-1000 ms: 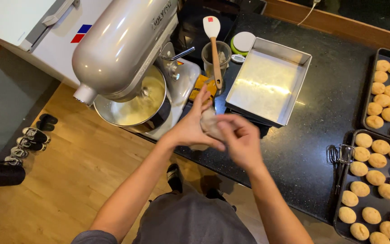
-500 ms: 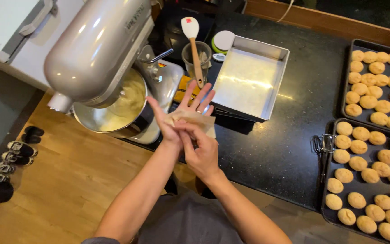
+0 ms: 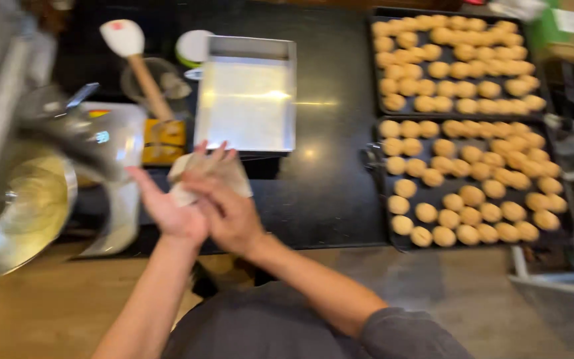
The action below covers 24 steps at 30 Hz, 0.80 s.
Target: Preparing and mixing batter using a stand mixer and retrieving ingredients from a chest freezer.
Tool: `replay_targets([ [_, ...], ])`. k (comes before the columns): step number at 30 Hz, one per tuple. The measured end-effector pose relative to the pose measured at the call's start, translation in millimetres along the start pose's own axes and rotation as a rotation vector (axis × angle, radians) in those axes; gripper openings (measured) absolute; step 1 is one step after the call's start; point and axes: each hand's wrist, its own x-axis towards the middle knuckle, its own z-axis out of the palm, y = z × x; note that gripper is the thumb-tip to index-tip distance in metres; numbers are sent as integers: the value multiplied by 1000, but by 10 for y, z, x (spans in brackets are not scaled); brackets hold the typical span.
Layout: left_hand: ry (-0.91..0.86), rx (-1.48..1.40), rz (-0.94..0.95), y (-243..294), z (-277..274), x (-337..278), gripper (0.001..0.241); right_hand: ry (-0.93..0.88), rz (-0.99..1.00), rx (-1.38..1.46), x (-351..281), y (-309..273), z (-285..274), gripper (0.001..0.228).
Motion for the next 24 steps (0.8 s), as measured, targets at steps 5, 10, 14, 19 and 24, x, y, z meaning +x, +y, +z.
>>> replay_targets([
  [5, -241, -94, -14, -115, -1104, 349, 76, -46, 192, 361, -136, -288, -148, 35],
  [10, 460, 390, 90, -225, -924, 402, 69, 106, 226, 399, -284, 249, -704, 21],
  [14, 545, 188, 81, -66, -1317, 220, 70, 432, 258, -684, -389, 784, -1524, 25],
  [19, 750, 115, 81, -14, -2054, -245, 69, 452, 336, -1242, -969, 1878, -2267, 56],
  [24, 897, 40, 75, -115, -2334, -510, 65, 488, 407, -1361, -1080, 2361, -2355, 47],
])
